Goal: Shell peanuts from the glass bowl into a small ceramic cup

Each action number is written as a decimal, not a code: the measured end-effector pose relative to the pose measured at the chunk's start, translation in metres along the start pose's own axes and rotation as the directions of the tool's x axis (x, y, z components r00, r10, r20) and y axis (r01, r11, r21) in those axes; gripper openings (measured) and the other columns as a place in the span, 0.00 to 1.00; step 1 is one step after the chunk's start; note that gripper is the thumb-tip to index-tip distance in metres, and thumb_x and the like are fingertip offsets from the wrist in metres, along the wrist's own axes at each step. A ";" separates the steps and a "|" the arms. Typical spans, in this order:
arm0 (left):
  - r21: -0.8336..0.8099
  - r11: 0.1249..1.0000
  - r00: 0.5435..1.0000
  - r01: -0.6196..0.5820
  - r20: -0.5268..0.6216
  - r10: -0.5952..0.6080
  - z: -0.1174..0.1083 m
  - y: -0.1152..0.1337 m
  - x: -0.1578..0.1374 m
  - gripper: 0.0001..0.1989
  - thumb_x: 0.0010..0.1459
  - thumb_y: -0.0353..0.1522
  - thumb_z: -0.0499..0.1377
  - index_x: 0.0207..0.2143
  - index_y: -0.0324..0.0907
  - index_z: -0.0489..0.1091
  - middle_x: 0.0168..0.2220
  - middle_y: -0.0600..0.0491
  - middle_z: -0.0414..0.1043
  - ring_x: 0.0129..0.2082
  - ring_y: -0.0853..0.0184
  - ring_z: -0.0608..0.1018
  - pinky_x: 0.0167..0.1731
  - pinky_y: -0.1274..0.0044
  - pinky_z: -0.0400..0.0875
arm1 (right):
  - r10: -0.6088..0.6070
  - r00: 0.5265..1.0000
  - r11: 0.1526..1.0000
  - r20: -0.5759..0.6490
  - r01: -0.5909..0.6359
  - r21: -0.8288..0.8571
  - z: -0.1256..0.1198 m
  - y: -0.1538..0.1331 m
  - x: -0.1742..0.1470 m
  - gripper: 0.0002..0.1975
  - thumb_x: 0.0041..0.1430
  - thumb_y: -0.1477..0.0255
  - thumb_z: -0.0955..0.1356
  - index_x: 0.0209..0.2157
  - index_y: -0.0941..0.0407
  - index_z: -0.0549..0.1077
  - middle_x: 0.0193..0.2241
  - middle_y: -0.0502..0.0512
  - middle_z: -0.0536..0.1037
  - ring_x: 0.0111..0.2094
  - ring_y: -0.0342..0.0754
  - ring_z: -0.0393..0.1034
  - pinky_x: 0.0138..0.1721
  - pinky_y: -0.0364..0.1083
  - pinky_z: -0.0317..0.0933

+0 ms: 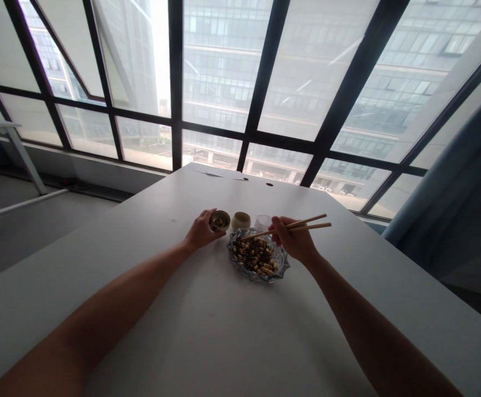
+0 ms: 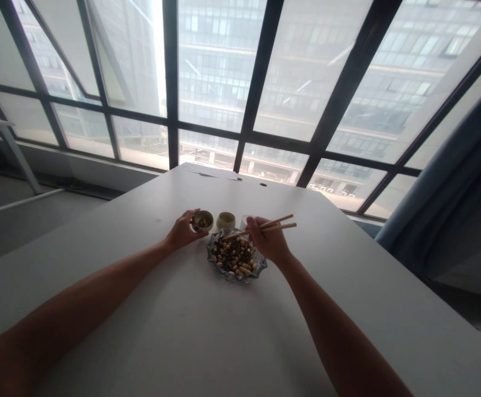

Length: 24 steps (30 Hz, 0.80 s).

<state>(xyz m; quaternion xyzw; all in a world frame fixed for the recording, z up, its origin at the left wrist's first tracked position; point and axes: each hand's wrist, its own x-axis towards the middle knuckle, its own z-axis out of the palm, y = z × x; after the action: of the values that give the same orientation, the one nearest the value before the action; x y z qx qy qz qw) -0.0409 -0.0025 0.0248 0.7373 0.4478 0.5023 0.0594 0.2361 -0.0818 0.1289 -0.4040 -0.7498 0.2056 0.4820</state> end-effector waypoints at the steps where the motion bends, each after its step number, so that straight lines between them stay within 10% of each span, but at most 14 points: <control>1: 0.005 1.000 1.000 0.014 0.000 -0.014 0.000 0.000 0.000 0.41 0.43 0.40 0.72 0.58 0.36 0.66 0.54 0.40 0.71 0.52 0.52 0.76 0.54 0.63 0.73 | -0.015 0.998 0.999 0.059 0.017 -0.042 -0.001 -0.001 -0.003 0.27 0.63 0.47 0.64 0.23 0.56 0.74 0.15 0.52 0.74 0.15 0.43 0.66 0.16 0.42 0.60; 24: 0.023 0.975 0.974 0.219 0.046 -0.220 0.002 -0.011 0.002 0.37 0.44 0.45 0.70 0.55 0.39 0.70 0.51 0.41 0.75 0.51 0.52 0.77 0.53 0.63 0.71 | -0.014 0.965 0.991 0.262 0.048 -0.122 -0.001 -0.018 -0.010 0.22 0.62 0.55 0.68 0.20 0.54 0.73 0.15 0.52 0.76 0.17 0.45 0.70 0.20 0.43 0.63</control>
<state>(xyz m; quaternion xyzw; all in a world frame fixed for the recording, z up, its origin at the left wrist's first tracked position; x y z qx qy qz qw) -0.0458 0.0063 0.0187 0.6957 0.5293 0.4709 0.1188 0.2320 -0.1006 0.1368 -0.3917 -0.8244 0.2009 0.3558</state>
